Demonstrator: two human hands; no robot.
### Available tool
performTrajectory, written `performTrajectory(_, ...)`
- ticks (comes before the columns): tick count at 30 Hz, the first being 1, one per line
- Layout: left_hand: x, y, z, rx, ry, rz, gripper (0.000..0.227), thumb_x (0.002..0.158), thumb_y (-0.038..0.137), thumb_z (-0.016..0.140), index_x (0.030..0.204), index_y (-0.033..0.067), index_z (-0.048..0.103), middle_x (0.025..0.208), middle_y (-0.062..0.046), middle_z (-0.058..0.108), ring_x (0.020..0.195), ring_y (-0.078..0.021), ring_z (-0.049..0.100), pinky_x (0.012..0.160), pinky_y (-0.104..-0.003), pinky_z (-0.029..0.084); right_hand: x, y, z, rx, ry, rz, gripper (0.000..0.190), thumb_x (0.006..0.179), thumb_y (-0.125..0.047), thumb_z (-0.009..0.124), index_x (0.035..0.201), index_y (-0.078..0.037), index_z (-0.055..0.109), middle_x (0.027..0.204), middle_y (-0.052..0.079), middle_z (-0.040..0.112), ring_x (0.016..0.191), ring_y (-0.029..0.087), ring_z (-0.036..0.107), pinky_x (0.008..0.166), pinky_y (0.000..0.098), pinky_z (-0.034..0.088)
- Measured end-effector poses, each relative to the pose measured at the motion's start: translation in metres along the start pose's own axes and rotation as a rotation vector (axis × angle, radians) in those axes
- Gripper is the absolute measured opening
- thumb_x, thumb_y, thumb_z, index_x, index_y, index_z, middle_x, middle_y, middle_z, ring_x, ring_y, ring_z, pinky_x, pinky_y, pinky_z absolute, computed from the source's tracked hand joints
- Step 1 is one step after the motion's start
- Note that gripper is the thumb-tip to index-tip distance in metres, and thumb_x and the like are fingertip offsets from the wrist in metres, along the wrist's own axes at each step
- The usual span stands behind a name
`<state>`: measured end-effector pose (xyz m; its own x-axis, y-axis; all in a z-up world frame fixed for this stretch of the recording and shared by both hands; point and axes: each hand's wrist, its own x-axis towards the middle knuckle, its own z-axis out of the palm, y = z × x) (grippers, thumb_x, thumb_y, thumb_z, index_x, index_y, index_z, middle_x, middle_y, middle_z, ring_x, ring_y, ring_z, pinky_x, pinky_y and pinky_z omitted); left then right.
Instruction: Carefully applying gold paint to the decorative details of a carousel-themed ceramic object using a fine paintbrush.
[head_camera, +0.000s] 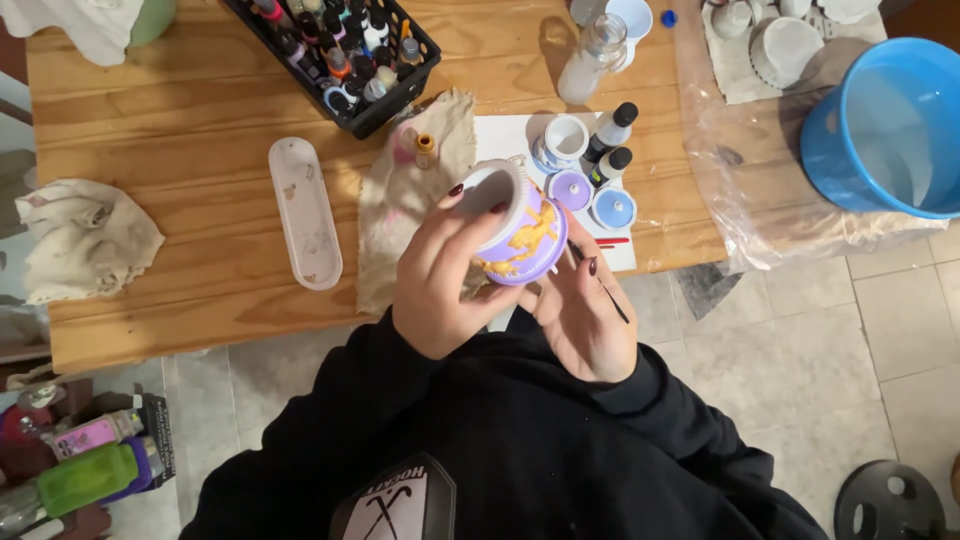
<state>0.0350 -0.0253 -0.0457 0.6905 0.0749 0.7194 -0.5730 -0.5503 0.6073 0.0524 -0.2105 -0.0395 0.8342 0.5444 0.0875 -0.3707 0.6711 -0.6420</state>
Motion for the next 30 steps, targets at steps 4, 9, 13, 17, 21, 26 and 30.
performTrajectory(4, -0.011, -0.008, 0.010, -0.046, -0.059, -0.179, 0.077, 0.069, 0.021, 0.097, 0.130, 0.0007, 0.055, 0.124, -0.021, 0.062, 0.118, -0.0417, 0.062, 0.102, -0.045, 0.054, 0.008, 0.007, -0.009, -0.075, 0.024, -0.049, 0.063, 0.113, -0.030, 0.049, 0.164, -0.005, 0.024, 0.172, 0.017, 0.024, 0.158, 0.035, 0.029, 0.127, 0.0531, 0.030)
performTrajectory(9, -0.024, -0.012, -0.003, -0.598, -0.271, -0.556, 0.078, 0.074, 0.016, 0.087, 0.140, -0.0027, 0.050, 0.132, -0.015, 0.066, 0.124, -0.0283, 0.068, 0.105, -0.039, 0.054, 0.014, 0.013, -0.019, -0.208, -0.011, -0.075, 0.061, 0.115, -0.029, 0.046, 0.166, -0.004, 0.023, 0.178, 0.018, 0.018, 0.165, 0.034, 0.022, 0.134, 0.0498, 0.024)
performTrajectory(13, -0.087, -0.056, -0.004, -1.132, -0.103, -0.848, 0.061, 0.094, 0.010, 0.073, 0.148, -0.0038, 0.046, 0.139, -0.015, 0.059, 0.129, -0.0238, 0.059, 0.111, -0.041, 0.048, 0.023, 0.018, -0.036, -0.273, -0.023, 0.002, 0.061, 0.115, -0.022, 0.045, 0.167, -0.005, 0.019, 0.179, 0.018, 0.013, 0.164, 0.035, 0.025, 0.132, 0.0474, 0.027)
performTrajectory(17, -0.121, -0.083, -0.027, -1.414, 0.418, -0.990, 0.049, 0.106, 0.014, 0.052, 0.148, -0.0092, 0.044, 0.149, -0.017, 0.056, 0.140, -0.0282, 0.055, 0.122, -0.048, 0.040, 0.050, 0.022, -0.080, -0.637, 0.116, -0.102, 0.051, 0.116, -0.018, 0.041, 0.162, -0.004, 0.024, 0.159, 0.019, 0.035, 0.135, 0.030, 0.051, 0.103, 0.0375, 0.049)
performTrajectory(21, -0.113, -0.083, -0.057, -1.414, 0.565, -1.068, 0.055, 0.109, 0.023, 0.046, 0.156, -0.0046, 0.037, 0.159, -0.013, 0.047, 0.149, -0.0260, 0.045, 0.129, -0.048, 0.031, 0.064, 0.053, -0.172, -0.855, 0.351, -0.031, 0.038, 0.121, -0.023, 0.041, 0.141, 0.007, 0.054, 0.102, 0.020, 0.072, 0.076, 0.021, 0.066, 0.069, 0.0292, 0.055)
performTrajectory(26, -0.130, -0.095, -0.055, -1.457, 0.609, -1.101, 0.057, 0.109, 0.021, 0.047, 0.158, -0.0033, 0.034, 0.162, -0.013, 0.043, 0.152, -0.0262, 0.040, 0.130, -0.048, 0.028, 0.103, 0.093, -0.180, -0.960, 0.183, 0.141, 0.021, 0.109, -0.010, 0.055, 0.122, 0.005, 0.062, 0.103, 0.015, 0.071, 0.088, 0.020, 0.070, 0.077, 0.0294, 0.058)
performTrajectory(30, -0.137, -0.099, -0.041, -1.425, 0.546, -1.039, 0.055, 0.108, 0.013, 0.049, 0.157, -0.0074, 0.033, 0.160, -0.015, 0.045, 0.151, -0.0283, 0.043, 0.130, -0.046, 0.030, 0.121, 0.116, -0.190, -1.493, -0.117, -0.077, 0.012, 0.102, 0.002, 0.062, 0.111, 0.001, 0.069, 0.113, 0.015, 0.070, 0.100, 0.028, 0.073, 0.086, 0.0354, 0.059)
